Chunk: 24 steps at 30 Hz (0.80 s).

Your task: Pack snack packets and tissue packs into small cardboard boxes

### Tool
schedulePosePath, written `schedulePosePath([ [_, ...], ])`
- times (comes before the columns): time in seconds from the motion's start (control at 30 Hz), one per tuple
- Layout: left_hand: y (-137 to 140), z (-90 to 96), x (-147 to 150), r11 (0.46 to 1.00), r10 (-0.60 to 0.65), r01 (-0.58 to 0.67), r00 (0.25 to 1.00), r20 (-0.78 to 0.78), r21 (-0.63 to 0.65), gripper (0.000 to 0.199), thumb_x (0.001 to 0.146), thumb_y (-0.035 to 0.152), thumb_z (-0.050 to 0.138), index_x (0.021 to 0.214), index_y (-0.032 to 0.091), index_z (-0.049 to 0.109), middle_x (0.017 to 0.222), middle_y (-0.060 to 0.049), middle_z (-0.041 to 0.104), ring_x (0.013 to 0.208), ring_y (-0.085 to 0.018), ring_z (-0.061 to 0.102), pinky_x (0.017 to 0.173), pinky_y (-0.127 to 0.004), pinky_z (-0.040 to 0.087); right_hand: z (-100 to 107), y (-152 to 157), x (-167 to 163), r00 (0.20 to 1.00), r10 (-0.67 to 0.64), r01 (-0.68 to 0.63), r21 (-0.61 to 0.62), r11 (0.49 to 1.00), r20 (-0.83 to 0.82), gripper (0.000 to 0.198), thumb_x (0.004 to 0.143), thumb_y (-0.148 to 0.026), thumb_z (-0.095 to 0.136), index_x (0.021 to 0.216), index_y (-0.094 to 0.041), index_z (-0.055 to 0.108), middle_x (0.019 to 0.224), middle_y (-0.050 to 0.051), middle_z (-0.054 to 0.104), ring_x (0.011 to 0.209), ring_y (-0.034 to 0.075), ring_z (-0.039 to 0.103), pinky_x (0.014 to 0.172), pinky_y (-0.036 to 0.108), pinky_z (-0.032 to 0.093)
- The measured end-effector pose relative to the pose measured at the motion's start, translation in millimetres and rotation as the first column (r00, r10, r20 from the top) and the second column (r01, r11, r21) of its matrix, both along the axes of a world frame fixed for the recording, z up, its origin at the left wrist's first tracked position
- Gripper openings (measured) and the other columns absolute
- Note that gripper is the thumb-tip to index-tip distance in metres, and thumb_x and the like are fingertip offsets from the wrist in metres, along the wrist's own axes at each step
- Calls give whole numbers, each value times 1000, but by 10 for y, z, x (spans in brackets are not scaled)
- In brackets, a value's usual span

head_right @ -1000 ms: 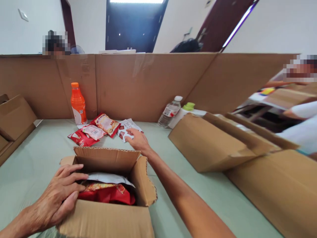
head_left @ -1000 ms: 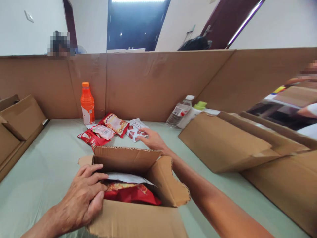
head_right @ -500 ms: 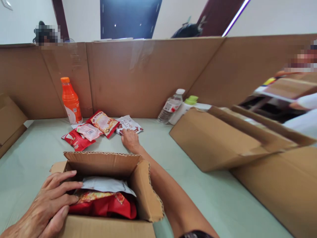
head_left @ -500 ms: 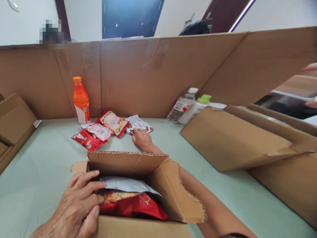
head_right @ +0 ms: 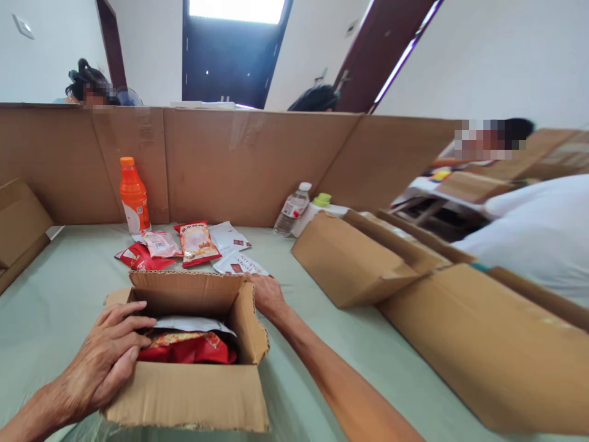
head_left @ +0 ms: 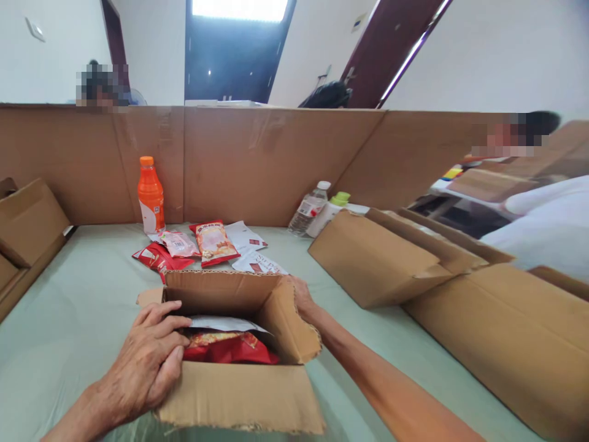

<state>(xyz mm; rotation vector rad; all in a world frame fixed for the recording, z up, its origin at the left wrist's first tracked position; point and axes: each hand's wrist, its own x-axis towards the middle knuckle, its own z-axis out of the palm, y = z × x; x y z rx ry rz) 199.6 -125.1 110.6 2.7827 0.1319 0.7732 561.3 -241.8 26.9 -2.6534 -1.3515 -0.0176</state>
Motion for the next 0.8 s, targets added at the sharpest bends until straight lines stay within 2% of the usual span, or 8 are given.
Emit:
schedulePosePath([
  [0.1, 14, -11, -12, 1000, 4, -4, 1000, -10, 8, 35, 94, 14, 41, 100, 24, 74, 118, -3, 77, 132, -29, 56, 109, -48, 40, 52, -244, 21, 983, -75, 97, 127, 987, -167, 18, 97, -32, 63, 108, -19, 71, 105, 8, 73, 95, 22, 70, 85, 38, 58],
  [0.17, 25, -24, -18, 1000, 4, -4, 1000, -14, 9, 35, 95, 14, 40, 99, 24, 74, 117, -3, 77, 132, -29, 56, 109, -47, 40, 118, -378, 72, 957, -91, 164, 256, 953, -275, 15, 91, -29, 62, 94, -21, 74, 88, 8, 75, 86, 23, 71, 78, 35, 57],
  [0.3, 67, -68, -15, 1000, -1, 1, 1000, 1, 30, 36, 96, 16, 39, 96, 24, 74, 118, -3, 77, 134, -29, 54, 109, -47, 40, 293, -602, 143, 863, -3, 292, 495, 818, -505, 34, 79, -49, 59, 87, -20, 73, 76, 5, 74, 69, 21, 68, 59, 33, 58],
  [0.4, 103, -90, -5, 999, -7, 6, 1000, 16, 48, 35, 96, 17, 40, 98, 24, 74, 118, -3, 77, 134, -29, 54, 108, -47, 41, 436, -740, 85, 792, 85, 374, 589, 716, -605, 44, 67, -59, 65, 81, -17, 73, 69, 4, 70, 61, 19, 64, 51, 33, 56],
  [0.53, 121, -93, -5, 999, -14, 13, 1000, 10, 50, 34, 96, 18, 41, 99, 23, 75, 118, -4, 77, 133, -29, 55, 109, -47, 41, 649, -896, -115, 746, 163, 436, 658, 614, -646, 41, 62, -56, 76, 77, -18, 73, 67, 3, 69, 57, 16, 60, 48, 29, 53],
  [0.7, 95, -75, -7, 1000, -6, 6, 1000, -31, 20, 36, 95, 19, 41, 94, 22, 77, 114, -6, 77, 132, -30, 55, 111, -48, 41, 1014, -1026, -464, 765, 272, 468, 794, 388, -584, 34, 64, -49, 87, 85, -24, 76, 75, 1, 72, 60, 14, 61, 53, 26, 54],
  [0.73, 86, -64, -4, 1000, -4, 4, 999, -39, 11, 37, 95, 20, 41, 93, 22, 77, 114, -7, 77, 133, -30, 55, 111, -49, 41, 1097, -1030, -548, 777, 295, 450, 818, 359, -556, 33, 65, -48, 88, 86, -25, 77, 77, 1, 73, 62, 15, 62, 54, 27, 55],
  [0.8, 66, -30, 3, 1000, -3, 3, 999, -50, 1, 37, 95, 19, 40, 93, 22, 77, 114, -7, 77, 132, -30, 55, 111, -50, 42, 1260, -1008, -723, 800, 342, 366, 853, 372, -493, 30, 69, -48, 87, 87, -26, 78, 79, 2, 74, 64, 16, 64, 56, 28, 56],
])
